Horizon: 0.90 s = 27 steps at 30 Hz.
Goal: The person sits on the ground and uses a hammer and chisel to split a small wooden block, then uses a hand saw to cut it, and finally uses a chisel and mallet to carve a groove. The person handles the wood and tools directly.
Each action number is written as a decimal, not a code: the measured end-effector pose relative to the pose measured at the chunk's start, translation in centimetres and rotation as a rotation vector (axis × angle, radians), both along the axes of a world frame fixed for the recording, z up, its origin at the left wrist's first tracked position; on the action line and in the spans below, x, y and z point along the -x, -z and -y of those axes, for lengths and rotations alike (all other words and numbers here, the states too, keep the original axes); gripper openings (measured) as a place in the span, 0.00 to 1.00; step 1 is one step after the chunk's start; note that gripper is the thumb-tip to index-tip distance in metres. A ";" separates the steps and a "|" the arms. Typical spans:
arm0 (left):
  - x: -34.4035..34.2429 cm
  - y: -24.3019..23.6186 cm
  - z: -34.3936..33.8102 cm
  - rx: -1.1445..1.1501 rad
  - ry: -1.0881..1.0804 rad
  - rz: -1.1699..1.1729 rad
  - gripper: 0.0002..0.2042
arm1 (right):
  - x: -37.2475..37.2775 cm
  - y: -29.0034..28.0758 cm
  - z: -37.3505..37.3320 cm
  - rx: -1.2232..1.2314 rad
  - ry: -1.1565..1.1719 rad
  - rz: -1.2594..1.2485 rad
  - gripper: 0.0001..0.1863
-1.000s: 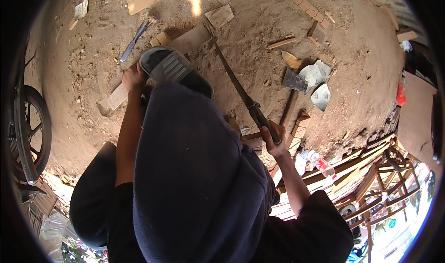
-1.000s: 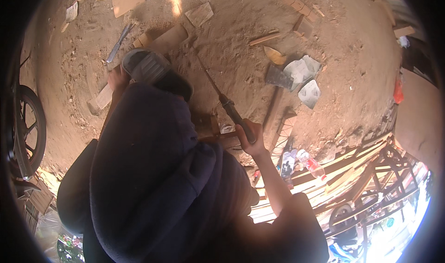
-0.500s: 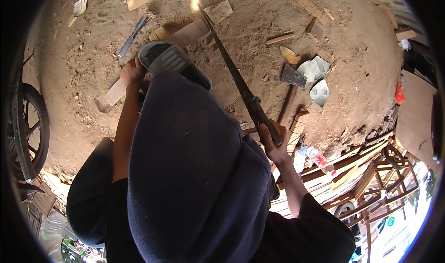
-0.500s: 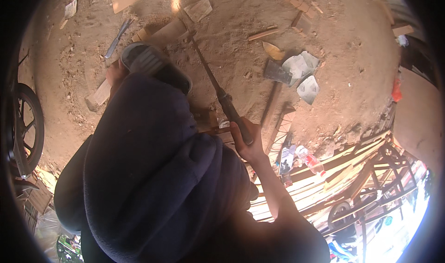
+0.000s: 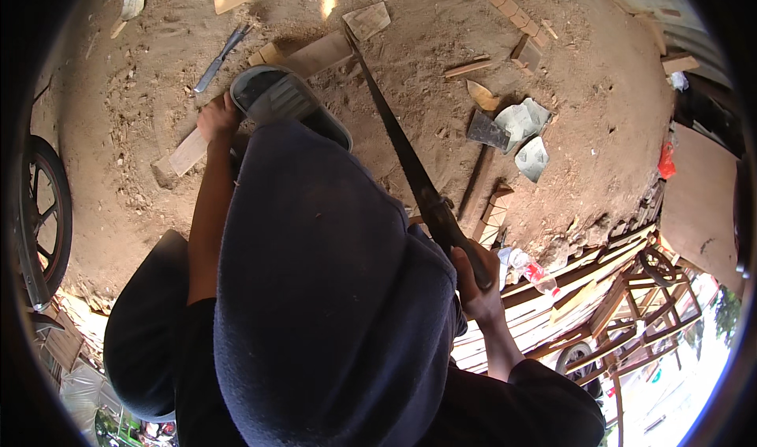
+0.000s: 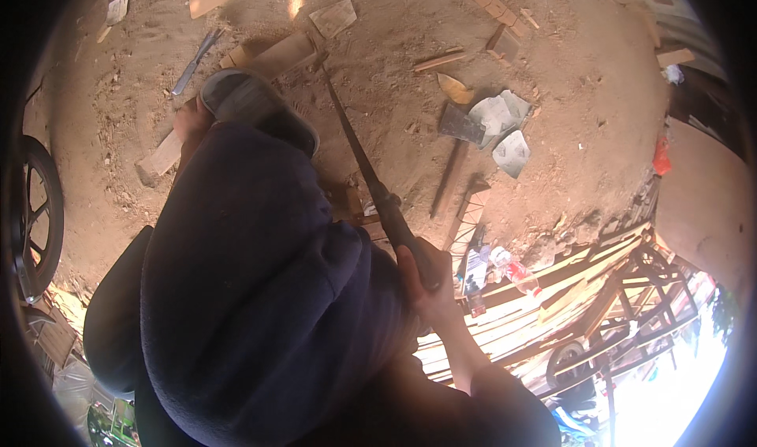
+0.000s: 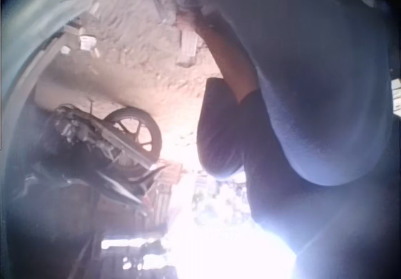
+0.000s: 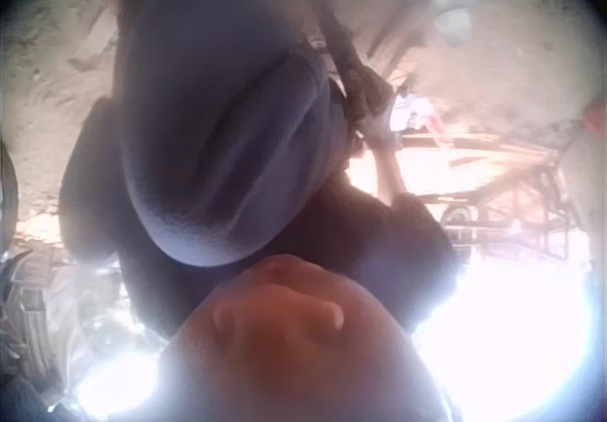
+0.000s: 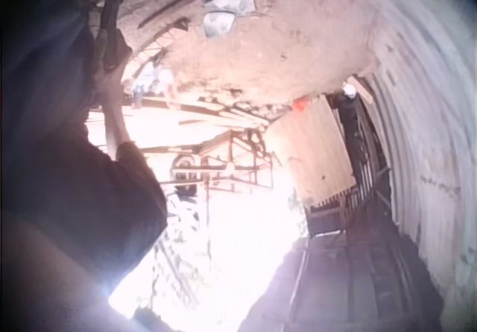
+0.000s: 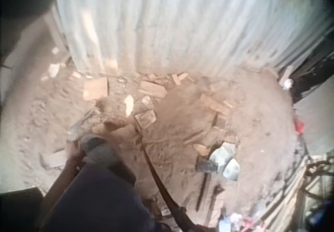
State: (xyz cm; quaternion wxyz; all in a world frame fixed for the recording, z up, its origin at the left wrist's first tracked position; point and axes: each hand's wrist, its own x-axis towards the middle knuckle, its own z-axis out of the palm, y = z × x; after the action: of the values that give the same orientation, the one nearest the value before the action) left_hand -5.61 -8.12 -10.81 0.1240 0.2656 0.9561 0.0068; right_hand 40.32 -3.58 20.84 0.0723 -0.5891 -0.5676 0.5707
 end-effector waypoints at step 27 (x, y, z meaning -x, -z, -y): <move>-0.4 -0.8 -0.4 -0.066 0.061 -0.011 0.27 | 0.2 0.6 0.0 -0.152 -0.129 -0.038 0.15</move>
State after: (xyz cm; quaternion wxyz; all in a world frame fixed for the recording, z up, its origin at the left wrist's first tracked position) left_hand -5.17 -7.68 -9.96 0.1101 0.2988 0.9474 0.0332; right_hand 40.17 -3.57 20.23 0.0906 -0.5331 -0.6447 0.5403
